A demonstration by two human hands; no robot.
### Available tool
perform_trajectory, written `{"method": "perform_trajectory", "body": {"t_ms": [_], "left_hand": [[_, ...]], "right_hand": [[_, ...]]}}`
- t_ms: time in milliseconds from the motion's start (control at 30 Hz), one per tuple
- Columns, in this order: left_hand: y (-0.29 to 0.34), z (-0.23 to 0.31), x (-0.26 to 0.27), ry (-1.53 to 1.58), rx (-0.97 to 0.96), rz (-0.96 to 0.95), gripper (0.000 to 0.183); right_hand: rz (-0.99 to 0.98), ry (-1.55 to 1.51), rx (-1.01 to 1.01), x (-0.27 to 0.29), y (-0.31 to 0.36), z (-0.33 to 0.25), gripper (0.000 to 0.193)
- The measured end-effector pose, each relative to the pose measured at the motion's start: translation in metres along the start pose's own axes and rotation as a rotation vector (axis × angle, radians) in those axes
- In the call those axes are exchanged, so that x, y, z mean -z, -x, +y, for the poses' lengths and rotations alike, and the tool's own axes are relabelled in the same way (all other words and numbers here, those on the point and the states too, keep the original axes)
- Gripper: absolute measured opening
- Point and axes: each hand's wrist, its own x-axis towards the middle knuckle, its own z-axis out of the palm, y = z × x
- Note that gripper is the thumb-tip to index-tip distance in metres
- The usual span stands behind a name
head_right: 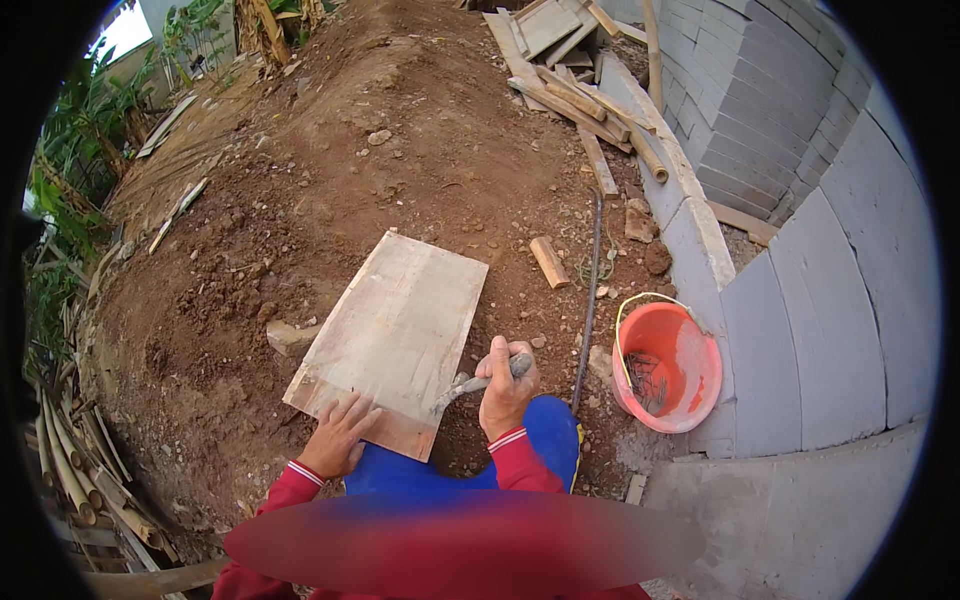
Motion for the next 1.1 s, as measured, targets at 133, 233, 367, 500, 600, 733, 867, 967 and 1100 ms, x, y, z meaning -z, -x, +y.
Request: {"method": "perform_trajectory", "body": {"t_ms": [133,233,367,500,600,733,867,967,1100], "left_hand": [[-0.025,0.001,-0.012,-0.032,-0.140,-0.014,0.082],[-0.036,0.018,-0.019,-0.004,-0.227,-0.014,0.083],[-0.041,0.030,-0.031,-0.122,-0.178,0.016,0.077],[-0.040,0.018,-0.036,-0.104,-0.285,0.027,0.071],[-0.025,0.001,-0.027,-0.098,-0.242,0.085,0.069],[-0.001,-0.023,-0.006,-0.241,-0.182,0.006,0.079],[-0.003,-0.032,-0.003,-0.175,-0.161,0.048,0.084],[-0.012,-0.038,-0.009,-0.189,-0.247,0.019,0.081],[-0.012,-0.045,-0.014,-0.228,-0.277,0.109,0.073]], "right_hand": [[0.085,-0.043,0.130,0.020,-0.003,-0.028,0.031],[0.145,0.046,0.234,0.035,-0.005,-0.042,0.031],[0.225,0.272,0.310,0.049,-0.001,-0.052,0.032],[0.209,0.119,0.279,0.059,0.005,-0.063,0.030],[0.174,0.024,0.235,0.062,0.008,-0.071,0.028],[0.168,0.018,0.270,0.060,0.013,-0.080,0.028],[0.165,0.060,0.293,0.054,0.017,-0.091,0.029],[0.155,0.037,0.317,0.052,0.018,-0.103,0.031],[0.141,0.007,0.350,0.053,0.024,-0.123,0.032]]}}
